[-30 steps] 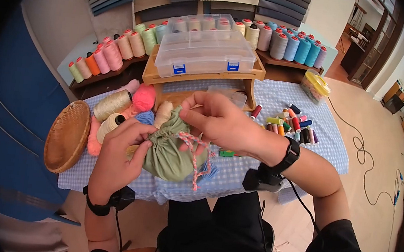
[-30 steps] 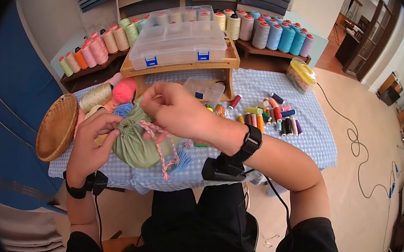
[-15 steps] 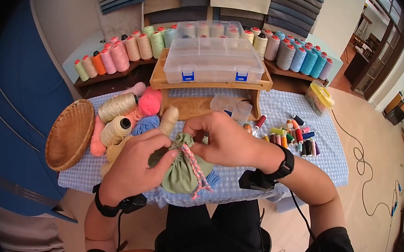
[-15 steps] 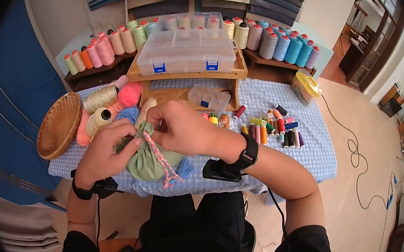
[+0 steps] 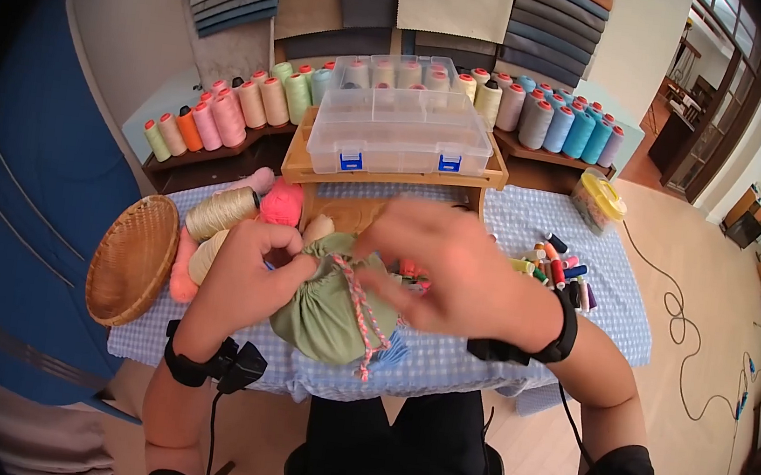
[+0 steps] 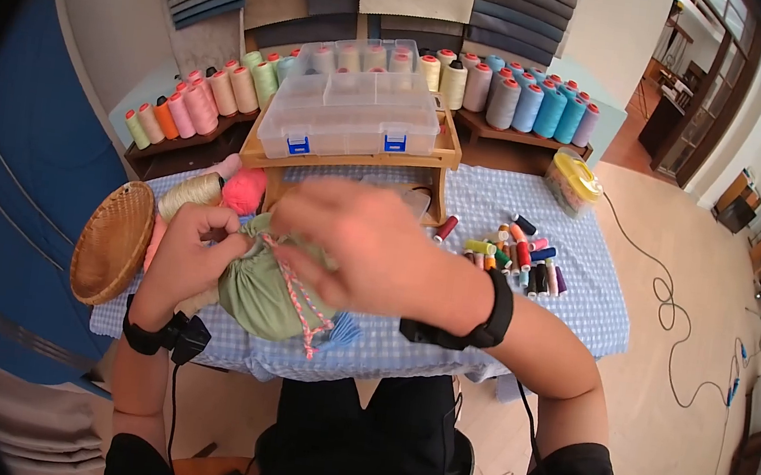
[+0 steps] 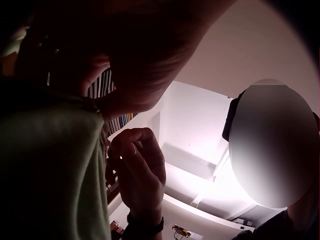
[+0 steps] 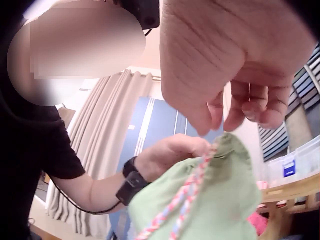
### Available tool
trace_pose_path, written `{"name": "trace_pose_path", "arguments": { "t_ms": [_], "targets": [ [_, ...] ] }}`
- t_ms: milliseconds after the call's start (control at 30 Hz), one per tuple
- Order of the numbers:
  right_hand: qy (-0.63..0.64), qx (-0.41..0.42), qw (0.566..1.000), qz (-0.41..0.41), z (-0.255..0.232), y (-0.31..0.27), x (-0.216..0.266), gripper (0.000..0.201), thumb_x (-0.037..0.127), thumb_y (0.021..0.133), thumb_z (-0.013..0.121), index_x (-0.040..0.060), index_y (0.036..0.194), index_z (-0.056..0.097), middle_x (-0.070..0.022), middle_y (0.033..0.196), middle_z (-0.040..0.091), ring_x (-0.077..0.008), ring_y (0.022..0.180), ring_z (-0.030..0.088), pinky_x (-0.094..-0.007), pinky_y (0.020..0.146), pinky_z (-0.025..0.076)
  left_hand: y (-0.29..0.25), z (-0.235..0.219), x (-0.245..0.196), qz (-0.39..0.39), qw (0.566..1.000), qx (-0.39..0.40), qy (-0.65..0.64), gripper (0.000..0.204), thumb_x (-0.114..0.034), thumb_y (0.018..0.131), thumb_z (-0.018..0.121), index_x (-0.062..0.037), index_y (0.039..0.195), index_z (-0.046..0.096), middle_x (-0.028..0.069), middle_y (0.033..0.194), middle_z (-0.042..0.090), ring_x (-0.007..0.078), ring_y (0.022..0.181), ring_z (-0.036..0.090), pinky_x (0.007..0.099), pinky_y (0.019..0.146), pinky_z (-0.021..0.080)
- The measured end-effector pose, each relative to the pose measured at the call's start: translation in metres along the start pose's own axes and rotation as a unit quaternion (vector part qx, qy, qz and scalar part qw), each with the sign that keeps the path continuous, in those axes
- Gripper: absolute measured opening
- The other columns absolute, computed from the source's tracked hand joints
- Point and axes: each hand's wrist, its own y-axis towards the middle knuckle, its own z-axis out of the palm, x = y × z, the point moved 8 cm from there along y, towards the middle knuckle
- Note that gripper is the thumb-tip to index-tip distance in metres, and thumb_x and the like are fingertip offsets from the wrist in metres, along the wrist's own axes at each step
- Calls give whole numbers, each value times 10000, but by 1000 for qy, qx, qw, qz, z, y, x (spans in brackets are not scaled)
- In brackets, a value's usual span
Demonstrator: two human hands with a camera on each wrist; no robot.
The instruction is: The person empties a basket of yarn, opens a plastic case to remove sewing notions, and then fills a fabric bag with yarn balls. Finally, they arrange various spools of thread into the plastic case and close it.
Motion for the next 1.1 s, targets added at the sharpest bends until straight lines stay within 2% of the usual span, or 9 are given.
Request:
{"name": "trace_pose_path", "arguments": {
  "t_ms": [133, 300, 367, 500, 633, 733, 833, 967, 1100],
  "targets": [
    [-98, 80, 992, 12, 31, -1, 5, 277, 198, 800, 772, 47, 990, 638, -135, 893, 609, -333, 866, 665, -426, 668, 545, 3, 8, -9, 33, 999, 24, 10, 217, 5, 831, 674, 4, 657, 544, -55, 609, 513, 11, 629, 477, 228, 565, 360],
    [-59, 98, 993, 2, 45, -10, 10, 282, 286, 799, 795, 66, 905, 652, -122, 880, 553, -311, 838, 627, -428, 686, 515, 3, 3, -11, 26, 1000, -8, 0, 222, -3, 805, 692, 10, 636, 550, -39, 591, 527, 17, 608, 475, 232, 552, 367],
    [-92, 118, 989, 2, 42, -11, 8, 295, 307, 803, 795, 69, 913, 661, -120, 884, 549, -306, 847, 625, -421, 678, 517, 2, -1, -19, 89, 986, -39, 132, 199, -27, 782, 708, 18, 643, 573, -22, 578, 545, 25, 584, 492, 231, 544, 394],
    [-151, 186, 971, 16, 23, -14, -6, 347, 368, 808, 795, 67, 944, 687, -118, 899, 538, -295, 879, 613, -400, 650, 519, 9, -20, -8, -13, 990, -22, 140, 182, -70, 743, 749, 7, 646, 615, 59, 552, 613, 110, 505, 577, 260, 531, 464],
    [-162, 161, 973, -31, 11, -8, 4, 376, 386, 809, 797, 53, 955, 700, -110, 897, 537, -285, 872, 605, -389, 613, 512, 20, -22, -12, 23, 983, -29, 182, 187, -63, 750, 738, 1, 643, 598, 47, 539, 602, 99, 492, 567, 267, 520, 466],
    [-184, 185, 965, 25, 15, 2, 4, 377, 371, 813, 798, 35, 958, 708, -124, 934, 531, -296, 922, 582, -401, 688, 518, 28, -18, -22, 48, 981, -2, 190, 191, -56, 758, 722, 1, 645, 579, 35, 522, 582, 70, 494, 550, 261, 508, 444],
    [-74, 129, 989, -4, 37, 9, 18, 373, 348, 795, 782, -11, 891, 744, -178, 1042, 534, -326, 1084, 508, -422, 905, 457, 32, -14, -38, 17, 996, -34, 82, 110, -38, 770, 684, 11, 736, 591, 31, 498, 550, 57, 476, 496, 258, 496, 395],
    [-100, 127, 986, -35, 41, 3, 18, 352, 318, 765, 793, 0, 907, 748, -164, 1041, 539, -323, 1073, 507, -422, 896, 452, 35, -20, -34, 12, 996, -41, 85, 107, -32, 772, 680, 9, 809, 589, 19, 513, 548, 53, 488, 477, 264, 498, 388],
    [-133, 110, 983, -60, -2, -1, -3, 298, 271, 731, 838, 61, 924, 752, -153, 1166, 555, -333, 1103, 530, -428, 922, 471, 33, -34, -26, 32, 993, 6, 109, 151, -8, 762, 671, -9, 858, 554, 37, 617, 555, 71, 538, 493, 269, 525, 391]
  ]
}}
